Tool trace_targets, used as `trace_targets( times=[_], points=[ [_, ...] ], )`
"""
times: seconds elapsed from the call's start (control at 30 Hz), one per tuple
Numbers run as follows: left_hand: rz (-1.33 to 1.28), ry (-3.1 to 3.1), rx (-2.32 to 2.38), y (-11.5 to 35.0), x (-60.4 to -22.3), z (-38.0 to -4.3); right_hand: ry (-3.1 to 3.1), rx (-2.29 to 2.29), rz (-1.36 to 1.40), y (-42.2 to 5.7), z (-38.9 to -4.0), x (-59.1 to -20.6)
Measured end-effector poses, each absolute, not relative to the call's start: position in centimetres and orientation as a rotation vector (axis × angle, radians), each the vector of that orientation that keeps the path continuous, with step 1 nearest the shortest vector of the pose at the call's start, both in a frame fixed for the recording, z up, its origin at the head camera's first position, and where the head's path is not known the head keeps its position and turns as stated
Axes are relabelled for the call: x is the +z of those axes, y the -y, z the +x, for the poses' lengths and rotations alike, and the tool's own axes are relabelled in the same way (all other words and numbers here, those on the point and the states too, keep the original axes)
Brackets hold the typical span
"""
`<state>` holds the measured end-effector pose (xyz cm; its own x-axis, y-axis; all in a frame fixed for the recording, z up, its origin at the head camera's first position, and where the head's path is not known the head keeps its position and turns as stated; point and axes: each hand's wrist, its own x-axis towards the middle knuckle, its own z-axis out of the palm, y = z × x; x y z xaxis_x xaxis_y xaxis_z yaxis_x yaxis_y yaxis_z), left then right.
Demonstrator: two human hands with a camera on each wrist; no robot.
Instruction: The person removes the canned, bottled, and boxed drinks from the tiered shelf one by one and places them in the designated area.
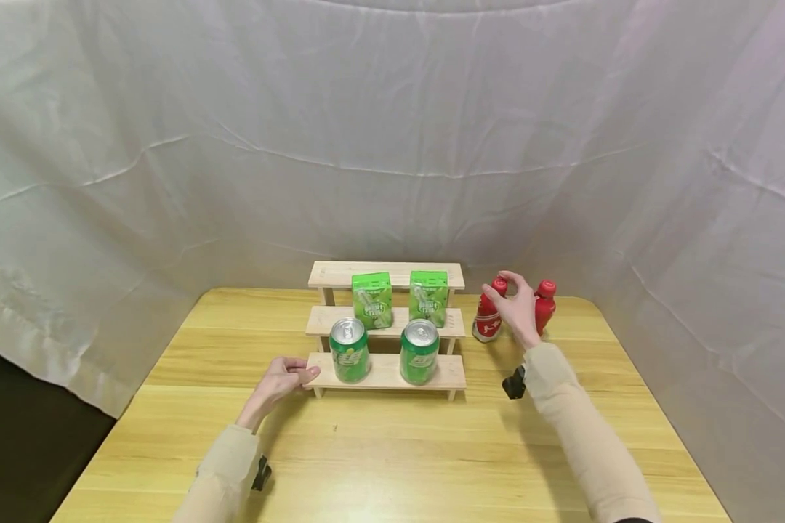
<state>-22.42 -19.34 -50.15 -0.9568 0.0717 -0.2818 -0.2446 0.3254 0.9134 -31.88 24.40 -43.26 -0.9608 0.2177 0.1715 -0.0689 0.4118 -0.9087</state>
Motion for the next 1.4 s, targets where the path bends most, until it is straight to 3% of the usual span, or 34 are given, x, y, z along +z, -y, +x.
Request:
trace_targets(
  times=[0.5, 1.4],
  points=[
    [-0.149, -2.303, 1.706, 19.5, -50.6, -22.2, 2.414, 1.524, 0.299, -17.8, -29.3, -39.0],
    [-0.15, -2.314, 1.692, 19.4, -50.5, -22.5, 2.42, 1.833, 0.296, -15.7, -29.6, -39.9]
  ],
)
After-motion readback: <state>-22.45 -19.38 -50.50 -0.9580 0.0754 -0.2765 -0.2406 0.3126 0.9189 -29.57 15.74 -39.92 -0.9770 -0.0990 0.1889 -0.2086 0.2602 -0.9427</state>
